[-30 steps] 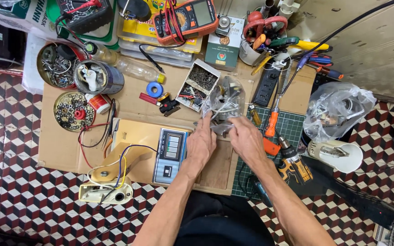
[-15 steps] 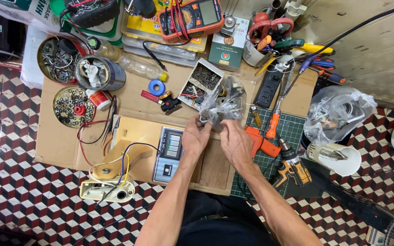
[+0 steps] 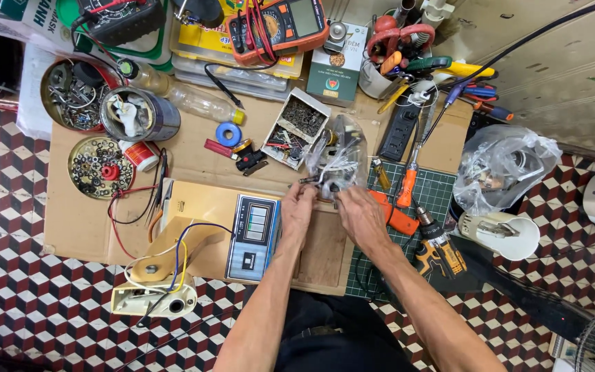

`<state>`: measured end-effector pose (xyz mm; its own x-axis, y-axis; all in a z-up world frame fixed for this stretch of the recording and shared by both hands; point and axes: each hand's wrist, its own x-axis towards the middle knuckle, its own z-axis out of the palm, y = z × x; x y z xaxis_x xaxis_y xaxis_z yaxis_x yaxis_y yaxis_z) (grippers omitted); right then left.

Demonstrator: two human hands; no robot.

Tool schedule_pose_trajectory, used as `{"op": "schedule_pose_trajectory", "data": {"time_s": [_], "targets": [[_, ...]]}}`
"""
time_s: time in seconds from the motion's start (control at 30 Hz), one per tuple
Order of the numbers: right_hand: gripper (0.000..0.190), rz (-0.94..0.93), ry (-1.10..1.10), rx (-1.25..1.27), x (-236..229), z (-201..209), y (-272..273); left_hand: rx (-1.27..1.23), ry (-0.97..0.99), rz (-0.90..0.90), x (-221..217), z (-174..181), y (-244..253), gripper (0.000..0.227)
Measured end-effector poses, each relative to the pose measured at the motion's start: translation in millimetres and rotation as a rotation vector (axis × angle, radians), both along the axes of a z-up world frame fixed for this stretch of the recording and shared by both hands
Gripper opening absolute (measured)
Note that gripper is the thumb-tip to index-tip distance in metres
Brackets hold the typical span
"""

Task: Inspecting and testing an electric motor and its components at a workshop workbench using a multimeter and various tools.

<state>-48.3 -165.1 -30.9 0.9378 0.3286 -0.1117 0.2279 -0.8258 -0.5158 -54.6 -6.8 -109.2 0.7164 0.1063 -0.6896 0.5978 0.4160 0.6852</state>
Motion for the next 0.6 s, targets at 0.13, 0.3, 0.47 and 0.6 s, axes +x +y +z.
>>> {"op": "schedule_pose_trajectory", "data": {"time_s": [0.13,0.3,0.47,0.6], "targets": [[0.013,0.052,0.038,-0.051,-28,-25,-14,0.061,-0.059,0.101,-7,1,-10,0.019],[0.015,0.024,0.395,-0.117,-19,2,3,0.102,0.069,-0.018,0,-3,-24,0.029],[0.017,-0.275,0.305,0.129,21,77,36,0.284,-0.043,-0.044,-17,-100,-36,0.034],[0.021,-0.314,0.228,0.185,24,17,34,0.556,0.056,-0.249,-3,-26,-26,0.043]]}}
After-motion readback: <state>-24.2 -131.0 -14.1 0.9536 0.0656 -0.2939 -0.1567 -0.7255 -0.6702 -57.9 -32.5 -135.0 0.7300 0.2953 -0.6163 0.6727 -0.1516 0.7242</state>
